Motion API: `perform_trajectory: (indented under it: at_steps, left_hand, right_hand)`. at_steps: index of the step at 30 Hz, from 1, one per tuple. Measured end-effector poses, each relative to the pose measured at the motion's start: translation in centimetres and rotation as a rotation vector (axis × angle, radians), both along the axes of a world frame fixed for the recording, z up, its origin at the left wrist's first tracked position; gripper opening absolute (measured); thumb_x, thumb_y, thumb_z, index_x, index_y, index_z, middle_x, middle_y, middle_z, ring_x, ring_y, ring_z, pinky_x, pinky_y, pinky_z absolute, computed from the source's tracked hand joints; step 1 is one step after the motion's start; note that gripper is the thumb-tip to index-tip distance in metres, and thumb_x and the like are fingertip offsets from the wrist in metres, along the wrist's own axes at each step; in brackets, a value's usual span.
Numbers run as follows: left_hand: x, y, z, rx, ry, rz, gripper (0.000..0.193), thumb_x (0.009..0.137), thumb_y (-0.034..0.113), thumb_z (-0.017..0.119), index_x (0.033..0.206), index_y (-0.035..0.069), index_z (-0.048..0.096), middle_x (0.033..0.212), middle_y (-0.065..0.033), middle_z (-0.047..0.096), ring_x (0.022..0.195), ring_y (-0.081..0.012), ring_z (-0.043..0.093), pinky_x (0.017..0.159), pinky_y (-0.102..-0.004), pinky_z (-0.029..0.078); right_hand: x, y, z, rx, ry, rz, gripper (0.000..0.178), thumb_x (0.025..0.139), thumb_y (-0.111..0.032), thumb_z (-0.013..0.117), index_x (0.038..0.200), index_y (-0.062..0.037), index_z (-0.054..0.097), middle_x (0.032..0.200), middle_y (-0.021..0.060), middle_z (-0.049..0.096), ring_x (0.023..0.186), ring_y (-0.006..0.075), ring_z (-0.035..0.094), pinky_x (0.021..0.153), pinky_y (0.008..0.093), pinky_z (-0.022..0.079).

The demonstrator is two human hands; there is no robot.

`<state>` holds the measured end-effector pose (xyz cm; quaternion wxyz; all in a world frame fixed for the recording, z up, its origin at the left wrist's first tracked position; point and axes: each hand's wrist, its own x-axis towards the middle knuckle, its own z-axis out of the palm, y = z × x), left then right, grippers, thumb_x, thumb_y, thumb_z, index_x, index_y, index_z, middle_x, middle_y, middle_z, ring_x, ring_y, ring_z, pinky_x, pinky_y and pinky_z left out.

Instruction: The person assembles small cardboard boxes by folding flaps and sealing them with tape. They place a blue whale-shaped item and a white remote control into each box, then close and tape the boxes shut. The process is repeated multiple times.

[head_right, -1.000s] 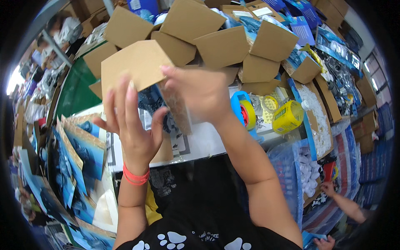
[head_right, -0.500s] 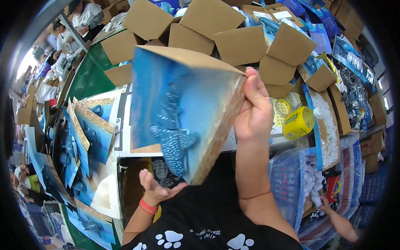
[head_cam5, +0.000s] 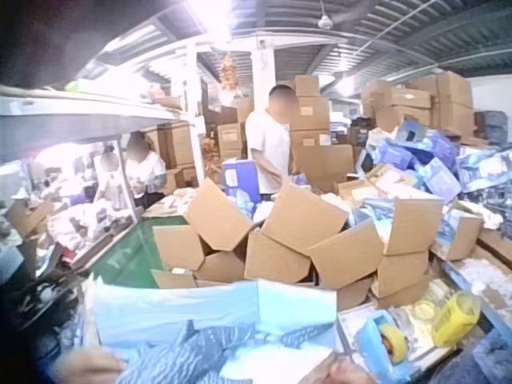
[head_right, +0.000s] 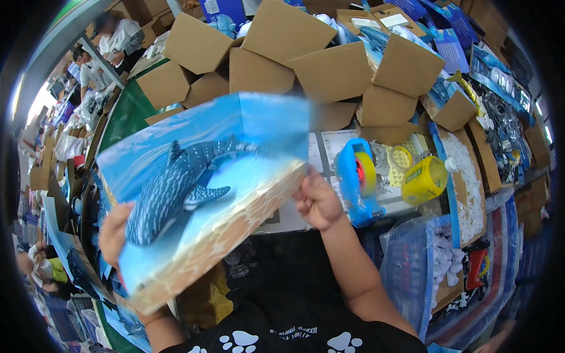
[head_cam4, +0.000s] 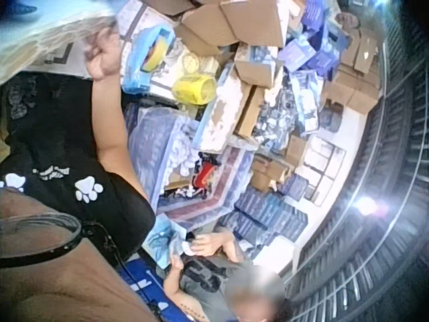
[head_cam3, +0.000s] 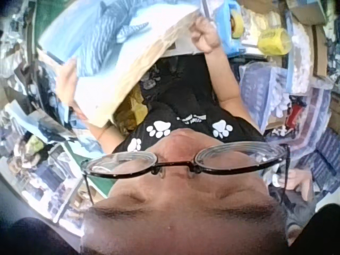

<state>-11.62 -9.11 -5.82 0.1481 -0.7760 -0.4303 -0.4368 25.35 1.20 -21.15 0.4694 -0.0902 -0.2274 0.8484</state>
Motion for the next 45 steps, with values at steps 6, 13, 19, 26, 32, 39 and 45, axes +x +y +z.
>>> perform_trajectory:
  at_steps: [6, 13, 19, 26, 32, 39, 45]
  left_hand:
    - [2.7, 9.0, 7.7, -0.438, 0.383, 0.072, 0.023, 0.074, 0.002, 0.072, 0.095, 0.010, 0.073, 0.086, -0.0148, 0.071, 0.077, -0.0362, 0.067, 0.067, -0.0378, 0.052]
    - [8.8, 12.4, 8.4, -0.472, 0.524, 0.050, 0.024, 0.086, 0.022, 0.075, 0.108, 0.015, 0.070, 0.073, -0.0122, 0.068, 0.069, -0.0348, 0.066, 0.060, -0.0419, 0.049]
    - [7.1, 11.3, 10.8, -0.773, 0.585, 0.111, 0.038, 0.099, 0.042, 0.059, 0.090, 0.007, 0.069, 0.072, -0.0186, 0.066, 0.071, -0.0403, 0.065, 0.062, -0.0488, 0.050]
    - [7.0, 9.2, 9.1, -0.646, 0.549, 0.008, 0.035, 0.098, 0.041, 0.060, 0.093, 0.006, 0.062, 0.067, -0.0176, 0.064, 0.065, -0.0378, 0.065, 0.057, -0.0452, 0.050]
    - [8.9, 6.2, 5.4, -0.449, 0.394, -0.056, 0.074, 0.084, 0.067, 0.059, 0.122, 0.004, 0.059, 0.090, -0.0113, 0.060, 0.079, -0.0302, 0.061, 0.069, -0.0386, 0.047]
    - [8.1, 8.1, 3.7, -0.295, 0.220, -0.269, 0.039, 0.082, 0.026, 0.078, 0.107, 0.003, 0.059, 0.096, -0.0142, 0.063, 0.081, -0.0329, 0.062, 0.072, -0.0377, 0.049]
    - [7.6, 7.3, 3.7, -0.181, 0.254, -0.155, 0.037, 0.083, 0.021, 0.078, 0.115, 0.003, 0.070, 0.105, -0.0141, 0.070, 0.094, -0.0337, 0.066, 0.081, -0.0398, 0.053]
  right_hand:
    - [-3.3, -5.1, 0.0, 0.330, -1.380, -0.414, 0.066, 0.089, -0.017, 0.079, 0.143, 0.0020, 0.046, 0.093, 0.0117, 0.068, 0.081, 0.0186, 0.067, 0.075, 0.0298, 0.054]
    - [-5.9, 1.5, 7.4, 1.138, -0.776, -1.005, 0.055, 0.083, -0.005, 0.076, 0.129, -0.0026, 0.047, 0.121, 0.0169, 0.055, 0.111, 0.0293, 0.055, 0.097, 0.0397, 0.045]
    - [-10.1, 2.7, 9.3, 1.048, -0.570, -0.970, 0.044, 0.081, 0.009, 0.062, 0.123, -0.0020, 0.052, 0.114, 0.0179, 0.056, 0.099, 0.0298, 0.056, 0.089, 0.0384, 0.048]
    - [-11.4, 2.7, 8.7, 1.303, -0.722, -1.151, 0.039, 0.080, 0.005, 0.065, 0.115, -0.0114, 0.057, 0.117, 0.0157, 0.048, 0.101, 0.0292, 0.050, 0.088, 0.0373, 0.046]
    - [-13.0, 1.6, 7.3, 1.215, -0.627, -1.320, 0.062, 0.085, -0.015, 0.077, 0.126, -0.0081, 0.032, 0.126, 0.0192, 0.039, 0.107, 0.0276, 0.047, 0.089, 0.0385, 0.048]
    - [-13.6, 1.3, 7.7, 1.209, -0.651, -1.204, 0.061, 0.085, -0.010, 0.075, 0.132, -0.0074, 0.035, 0.119, 0.0207, 0.047, 0.103, 0.0294, 0.053, 0.087, 0.0410, 0.049]
    - [-13.5, 0.9, 8.8, 1.232, -0.685, -1.055, 0.057, 0.082, 0.010, 0.066, 0.129, -0.0074, 0.038, 0.117, 0.0210, 0.048, 0.100, 0.0302, 0.052, 0.088, 0.0391, 0.047]
